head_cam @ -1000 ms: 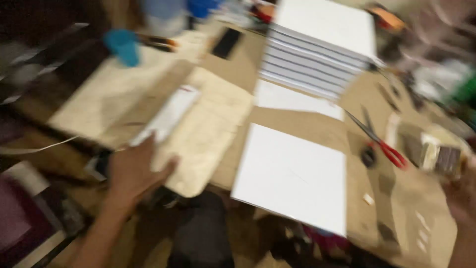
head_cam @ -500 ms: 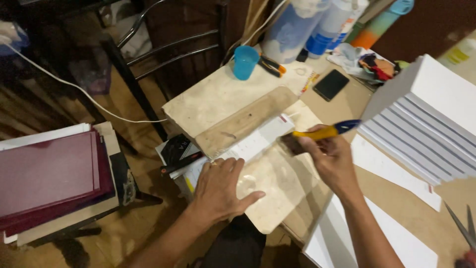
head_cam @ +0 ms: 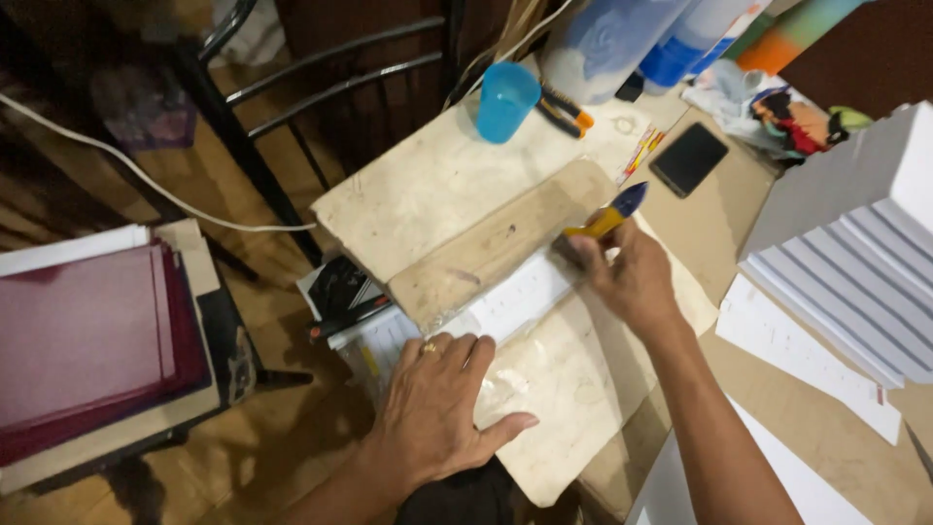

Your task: The person applies glue to the spine of a book using a brush, then places small paper strips along the glued edge. They repeat this process on another book, applying glue and attaching paper strips to the spine.

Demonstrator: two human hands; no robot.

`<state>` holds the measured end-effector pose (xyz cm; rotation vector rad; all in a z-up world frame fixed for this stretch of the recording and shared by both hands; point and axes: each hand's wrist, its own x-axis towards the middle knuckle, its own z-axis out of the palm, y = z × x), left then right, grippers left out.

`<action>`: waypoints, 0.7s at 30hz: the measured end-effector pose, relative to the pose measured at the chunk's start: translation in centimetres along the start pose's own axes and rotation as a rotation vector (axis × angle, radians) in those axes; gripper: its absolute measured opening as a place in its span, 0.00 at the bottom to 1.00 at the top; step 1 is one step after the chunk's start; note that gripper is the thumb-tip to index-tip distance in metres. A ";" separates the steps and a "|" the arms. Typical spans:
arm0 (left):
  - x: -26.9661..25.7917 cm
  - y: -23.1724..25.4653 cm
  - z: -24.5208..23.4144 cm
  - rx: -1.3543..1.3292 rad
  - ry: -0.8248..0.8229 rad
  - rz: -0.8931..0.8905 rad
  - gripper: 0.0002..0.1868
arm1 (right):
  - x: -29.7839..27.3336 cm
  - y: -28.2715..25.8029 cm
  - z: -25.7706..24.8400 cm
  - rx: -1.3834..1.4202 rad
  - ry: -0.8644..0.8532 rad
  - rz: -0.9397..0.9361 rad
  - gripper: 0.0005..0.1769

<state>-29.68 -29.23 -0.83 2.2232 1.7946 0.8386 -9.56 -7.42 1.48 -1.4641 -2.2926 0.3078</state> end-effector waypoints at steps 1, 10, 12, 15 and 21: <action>-0.1 -0.1 0.0 -0.008 -0.019 -0.001 0.37 | 0.8 1.2 -0.2 -0.046 0.032 0.015 0.24; -0.2 -0.1 0.0 0.010 -0.070 -0.003 0.41 | -1.9 -3.0 -2.6 0.293 0.040 0.032 0.16; 0.0 -0.2 0.3 0.007 -0.054 0.001 0.41 | -3.2 -5.3 -2.0 0.239 -0.090 -0.001 0.18; 0.2 -0.1 0.3 -0.005 -0.031 0.013 0.40 | -0.5 -0.9 -0.6 0.059 -0.061 0.025 0.22; 0.2 -0.2 -0.2 -0.028 0.028 0.028 0.36 | 0.7 0.6 -2.4 -0.018 0.210 0.039 0.18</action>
